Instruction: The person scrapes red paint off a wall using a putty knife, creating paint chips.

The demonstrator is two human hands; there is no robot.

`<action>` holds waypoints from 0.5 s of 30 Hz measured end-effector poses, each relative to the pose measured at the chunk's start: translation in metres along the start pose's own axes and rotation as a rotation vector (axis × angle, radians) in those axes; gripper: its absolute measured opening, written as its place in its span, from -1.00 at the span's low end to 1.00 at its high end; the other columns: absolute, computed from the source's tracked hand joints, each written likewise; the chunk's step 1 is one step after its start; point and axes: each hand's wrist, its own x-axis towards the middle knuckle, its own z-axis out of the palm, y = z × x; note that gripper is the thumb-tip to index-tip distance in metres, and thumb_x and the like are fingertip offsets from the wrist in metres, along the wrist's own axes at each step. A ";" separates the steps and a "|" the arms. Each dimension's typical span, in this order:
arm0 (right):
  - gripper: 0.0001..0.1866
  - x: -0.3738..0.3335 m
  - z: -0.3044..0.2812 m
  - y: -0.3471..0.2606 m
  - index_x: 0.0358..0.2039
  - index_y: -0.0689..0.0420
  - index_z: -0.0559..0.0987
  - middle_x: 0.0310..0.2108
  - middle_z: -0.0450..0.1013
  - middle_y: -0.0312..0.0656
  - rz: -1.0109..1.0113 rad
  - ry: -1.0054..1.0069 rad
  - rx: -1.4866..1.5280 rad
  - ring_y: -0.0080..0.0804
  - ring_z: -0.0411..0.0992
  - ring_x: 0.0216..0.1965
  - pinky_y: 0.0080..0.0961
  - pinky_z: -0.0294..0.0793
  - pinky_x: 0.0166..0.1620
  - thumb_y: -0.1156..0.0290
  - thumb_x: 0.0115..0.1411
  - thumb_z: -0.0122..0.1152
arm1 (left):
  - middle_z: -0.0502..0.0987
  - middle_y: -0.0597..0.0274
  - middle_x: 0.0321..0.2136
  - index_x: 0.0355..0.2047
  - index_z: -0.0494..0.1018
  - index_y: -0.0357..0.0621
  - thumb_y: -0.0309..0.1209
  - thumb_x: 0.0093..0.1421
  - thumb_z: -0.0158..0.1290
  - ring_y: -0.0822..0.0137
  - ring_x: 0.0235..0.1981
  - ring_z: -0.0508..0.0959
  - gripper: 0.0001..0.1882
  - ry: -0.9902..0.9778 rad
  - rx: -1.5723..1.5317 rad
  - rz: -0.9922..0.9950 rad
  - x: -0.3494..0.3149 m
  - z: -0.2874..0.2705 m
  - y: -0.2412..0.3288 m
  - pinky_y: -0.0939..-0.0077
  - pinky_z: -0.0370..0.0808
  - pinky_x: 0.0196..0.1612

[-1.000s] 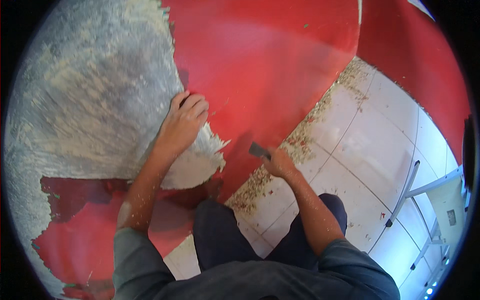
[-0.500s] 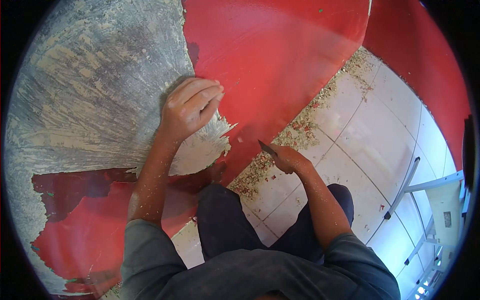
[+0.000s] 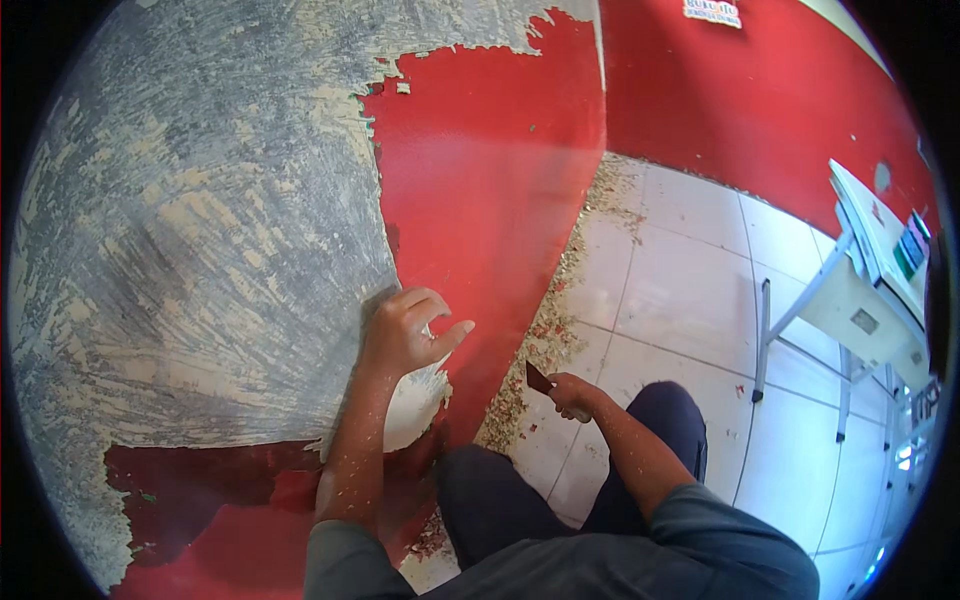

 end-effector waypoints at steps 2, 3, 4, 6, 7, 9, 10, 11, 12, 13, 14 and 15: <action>-0.69 0.014 0.010 0.043 -0.25 0.33 0.47 -0.58 0.41 0.02 -0.040 0.006 -0.146 -0.27 0.43 -0.59 -0.29 0.39 -0.58 0.59 -0.05 -0.10 | 0.47 0.19 -0.61 -0.66 0.43 -0.19 -0.25 -0.13 0.25 0.27 -0.57 0.50 -0.71 -0.019 -0.101 -0.026 0.003 0.006 0.008 0.44 0.43 -0.52; -0.68 0.016 0.008 0.057 -0.25 0.32 0.48 -0.58 0.41 0.04 -0.099 -0.026 -0.315 -0.25 0.44 -0.58 -0.28 0.39 -0.57 0.58 -0.06 -0.08 | 0.49 0.17 -0.59 -0.63 0.44 -0.20 -0.26 -0.13 0.25 0.25 -0.56 0.51 -0.72 -0.108 -0.132 -0.087 0.004 0.004 0.014 0.45 0.43 -0.52; -0.64 -0.003 0.032 0.012 -0.22 0.32 0.48 -0.54 0.45 0.03 -0.034 0.012 -0.372 -0.21 0.46 -0.56 -0.28 0.41 -0.54 0.55 -0.09 -0.04 | 0.50 0.16 -0.58 -0.61 0.45 -0.22 -0.28 -0.12 0.25 0.22 -0.55 0.51 -0.73 -0.204 -0.121 -0.180 -0.008 -0.008 0.010 0.45 0.44 -0.53; -0.54 0.001 0.038 0.020 -0.10 0.26 0.45 -0.52 0.47 0.01 -0.293 0.101 -0.491 -0.22 0.45 -0.56 -0.33 0.45 -0.52 0.51 -0.10 -0.01 | 0.51 0.15 -0.56 -0.60 0.46 -0.22 -0.27 -0.12 0.24 0.21 -0.52 0.52 -0.73 -0.227 -0.231 -0.158 -0.002 0.002 0.014 0.43 0.44 -0.49; -0.46 -0.026 0.039 -0.014 0.01 0.16 0.39 -0.52 0.47 -0.04 -0.105 -0.052 -0.259 -0.27 0.44 -0.56 -0.34 0.46 -0.51 0.48 -0.09 -0.01 | 0.52 0.14 -0.55 -0.58 0.47 -0.22 -0.26 -0.11 0.24 0.20 -0.50 0.52 -0.72 -0.266 -0.277 -0.167 -0.003 0.002 0.013 0.42 0.45 -0.46; -0.45 -0.014 0.059 0.008 0.06 0.09 0.33 -0.54 0.46 -0.11 -0.074 -0.145 -0.101 -0.37 0.41 -0.57 -0.41 0.43 -0.55 0.44 -0.03 0.00 | 0.52 0.13 -0.54 -0.57 0.48 -0.23 -0.26 -0.11 0.24 0.19 -0.48 0.52 -0.72 -0.279 -0.252 -0.170 -0.006 0.000 0.013 0.41 0.44 -0.42; -0.48 -0.024 0.065 0.012 0.05 0.11 0.32 -0.54 0.46 -0.12 -0.055 -0.168 -0.043 -0.39 0.40 -0.58 -0.46 0.41 -0.56 0.42 0.00 0.05 | 0.52 0.13 -0.53 -0.57 0.48 -0.24 -0.26 -0.10 0.23 0.18 -0.46 0.53 -0.73 -0.304 -0.224 -0.171 -0.009 0.000 0.014 0.39 0.44 -0.38; -0.48 -0.021 0.067 0.029 0.05 0.11 0.32 -0.54 0.46 -0.12 -0.044 -0.186 -0.044 -0.39 0.40 -0.58 -0.46 0.41 -0.56 0.42 0.00 0.05 | 0.52 0.13 -0.53 -0.57 0.48 -0.24 -0.26 -0.10 0.23 0.18 -0.46 0.53 -0.73 -0.312 -0.225 -0.190 -0.013 0.003 0.014 0.39 0.44 -0.38; -0.57 -0.019 0.064 0.060 -0.08 0.10 0.41 -0.54 0.47 -0.13 -0.198 -0.242 -0.511 -0.35 0.43 -0.53 -0.43 0.43 -0.51 0.42 -0.04 0.09 | 0.51 0.10 -0.52 -0.55 0.49 -0.24 -0.23 -0.08 0.21 0.13 -0.45 0.52 -0.70 -0.349 -0.264 -0.198 -0.013 0.001 0.017 0.35 0.44 -0.36; -0.66 -0.009 0.061 0.092 -0.20 0.08 0.49 -0.53 0.49 -0.14 -0.367 -0.292 -0.975 -0.30 0.46 -0.49 -0.40 0.45 -0.46 0.43 -0.08 0.14 | 0.51 0.07 -0.50 -0.54 0.49 -0.25 -0.19 -0.06 0.19 0.08 -0.44 0.51 -0.67 -0.386 -0.297 -0.203 -0.013 -0.001 0.018 0.31 0.44 -0.35; -0.75 0.001 0.061 0.119 -0.32 0.07 0.58 -0.53 0.50 -0.15 -0.551 -0.338 -1.437 -0.25 0.49 -0.44 -0.37 0.47 -0.40 0.43 -0.11 0.18 | 0.51 0.07 -0.50 -0.54 0.49 -0.25 -0.19 -0.06 0.19 0.08 -0.44 0.51 -0.67 -0.408 -0.294 -0.220 -0.015 -0.001 0.018 0.31 0.44 -0.35; -0.87 0.010 0.059 0.140 -0.53 0.06 0.60 -0.50 0.51 -0.16 -0.470 -0.292 -1.378 -0.20 0.51 -0.37 -0.36 0.48 -0.33 0.46 -0.19 0.20 | 0.51 0.07 -0.50 -0.54 0.49 -0.26 -0.22 -0.05 0.19 0.12 -0.45 0.51 -0.69 -0.427 -0.350 -0.220 -0.017 0.007 0.018 0.35 0.43 -0.35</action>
